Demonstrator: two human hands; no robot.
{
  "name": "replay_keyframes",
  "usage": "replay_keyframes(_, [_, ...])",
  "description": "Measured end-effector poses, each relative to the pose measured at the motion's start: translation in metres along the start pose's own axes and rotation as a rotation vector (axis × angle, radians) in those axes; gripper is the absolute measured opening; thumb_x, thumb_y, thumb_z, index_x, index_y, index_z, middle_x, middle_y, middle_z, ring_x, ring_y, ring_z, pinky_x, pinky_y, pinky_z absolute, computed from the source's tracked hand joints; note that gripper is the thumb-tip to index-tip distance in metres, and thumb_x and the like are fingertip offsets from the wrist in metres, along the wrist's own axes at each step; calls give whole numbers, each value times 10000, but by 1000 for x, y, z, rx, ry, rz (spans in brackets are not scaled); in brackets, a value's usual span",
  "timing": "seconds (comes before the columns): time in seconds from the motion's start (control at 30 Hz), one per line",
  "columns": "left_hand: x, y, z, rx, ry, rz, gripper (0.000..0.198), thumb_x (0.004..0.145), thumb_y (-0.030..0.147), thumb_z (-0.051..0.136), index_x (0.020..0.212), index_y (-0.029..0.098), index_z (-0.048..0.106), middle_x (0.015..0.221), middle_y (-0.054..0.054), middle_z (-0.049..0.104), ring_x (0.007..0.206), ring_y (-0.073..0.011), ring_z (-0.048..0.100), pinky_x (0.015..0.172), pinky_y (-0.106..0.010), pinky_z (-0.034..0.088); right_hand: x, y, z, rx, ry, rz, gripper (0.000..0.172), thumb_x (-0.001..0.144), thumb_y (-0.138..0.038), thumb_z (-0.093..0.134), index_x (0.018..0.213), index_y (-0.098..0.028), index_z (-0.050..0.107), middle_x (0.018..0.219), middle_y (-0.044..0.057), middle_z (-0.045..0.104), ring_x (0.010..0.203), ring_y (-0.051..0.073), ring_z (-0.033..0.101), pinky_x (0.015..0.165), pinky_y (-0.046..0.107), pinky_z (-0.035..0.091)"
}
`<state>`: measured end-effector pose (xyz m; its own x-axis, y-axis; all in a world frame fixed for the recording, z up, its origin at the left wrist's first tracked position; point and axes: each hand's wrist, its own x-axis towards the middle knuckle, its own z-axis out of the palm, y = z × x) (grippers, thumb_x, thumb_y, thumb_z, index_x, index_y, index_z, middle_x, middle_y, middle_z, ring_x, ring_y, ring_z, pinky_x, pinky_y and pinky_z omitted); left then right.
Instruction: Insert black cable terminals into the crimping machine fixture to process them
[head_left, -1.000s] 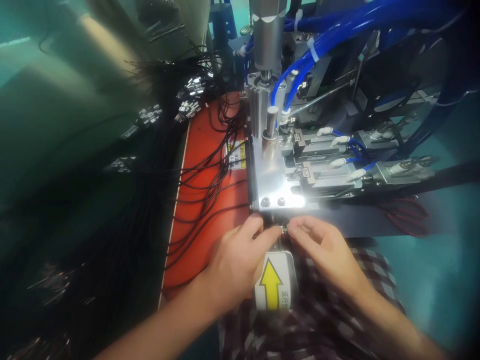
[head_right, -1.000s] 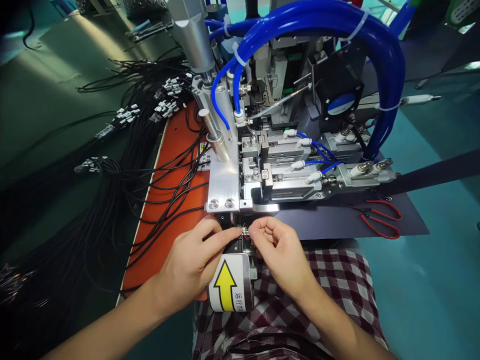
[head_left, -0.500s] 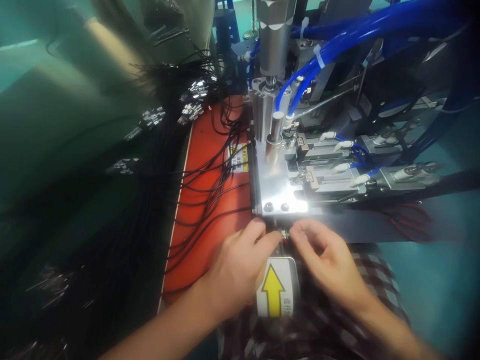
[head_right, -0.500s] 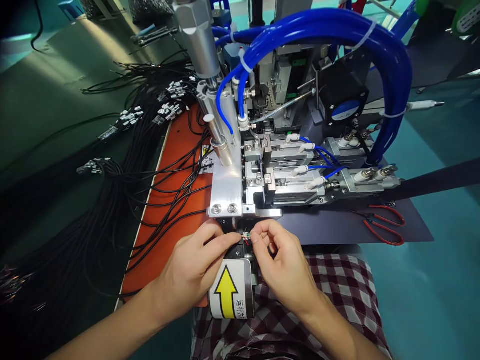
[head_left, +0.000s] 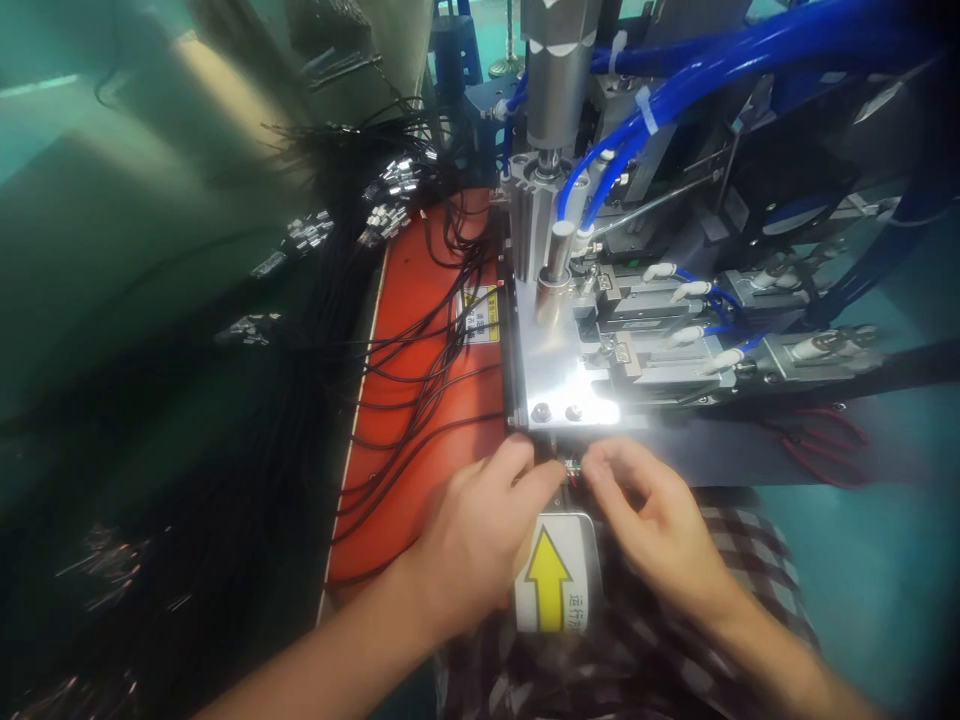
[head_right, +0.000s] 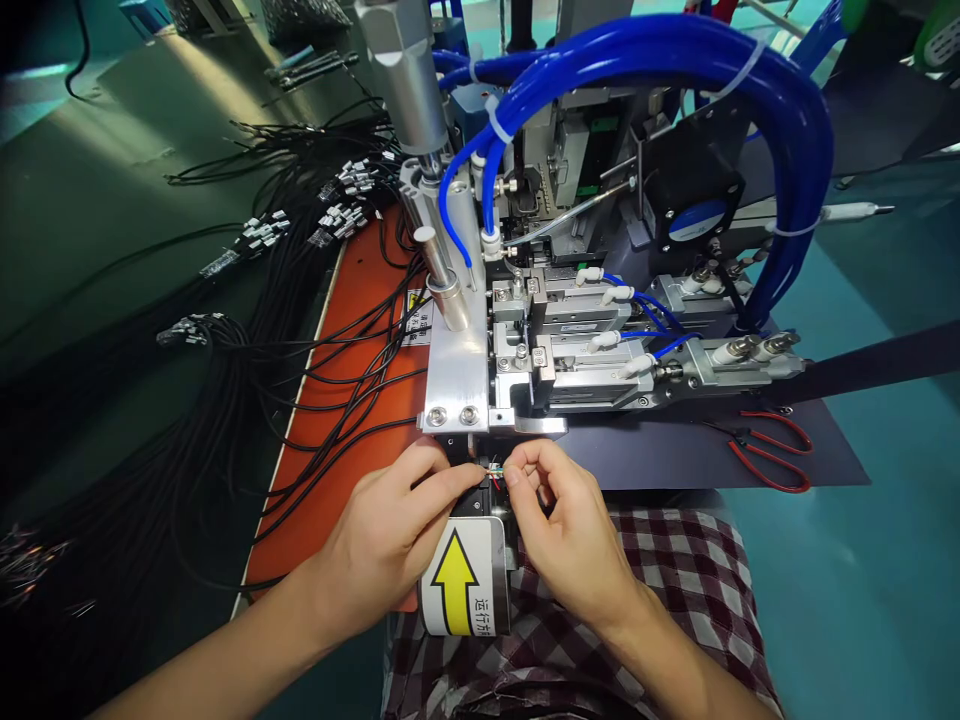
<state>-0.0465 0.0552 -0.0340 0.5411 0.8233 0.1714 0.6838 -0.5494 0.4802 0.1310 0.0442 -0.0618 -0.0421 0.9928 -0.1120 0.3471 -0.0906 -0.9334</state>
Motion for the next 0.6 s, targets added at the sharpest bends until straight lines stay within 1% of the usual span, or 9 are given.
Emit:
replay_keyframes(0.1, [-1,0,0,2,3,1,284,917,152,391,1036,154,649,796,-40,529,648,-144,567,552,-243,465,-1,-1,-1,19,-3,49,155,916,-318,505,843,-199,571,797,35,610,753,182,580,611,260,451])
replay_keyframes(0.17, [-1,0,1,-1,8,3,286,918,150,388,1033,153,649,797,-40,531,651,-143,568,560,-244,467,-1,-2,-2,52,-18,92,162,904,-333,515,832,-201,573,733,20,589,711,177,573,574,253,443])
replay_keyframes(0.27, [-1,0,1,-9,9,3,283,919,153,393,1041,155,648,798,-39,531,654,-140,567,567,-240,468,2,-5,-5,150,-68,155,187,877,-364,538,796,-200,576,627,-12,529,613,159,542,519,241,430])
replay_keyframes(0.37, [0,1,1,-8,18,7,282,922,169,394,1039,153,649,789,-38,527,646,-141,564,556,-239,465,4,-10,-7,241,-118,201,251,866,-401,532,730,-192,560,595,-24,495,538,134,498,502,238,426])
replay_keyframes(0.47, [1,1,0,2,16,12,290,926,176,382,1032,147,650,783,-39,529,640,-140,562,552,-239,466,4,-13,-5,249,-99,240,259,850,-414,545,723,-188,543,573,-34,467,513,124,456,470,231,385])
replay_keyframes(0.6, [1,1,-2,16,-8,19,302,930,190,365,1025,147,649,783,-43,540,649,-141,566,564,-236,474,2,-15,1,165,-35,231,226,856,-387,529,748,-190,541,646,-7,517,556,133,465,464,235,361])
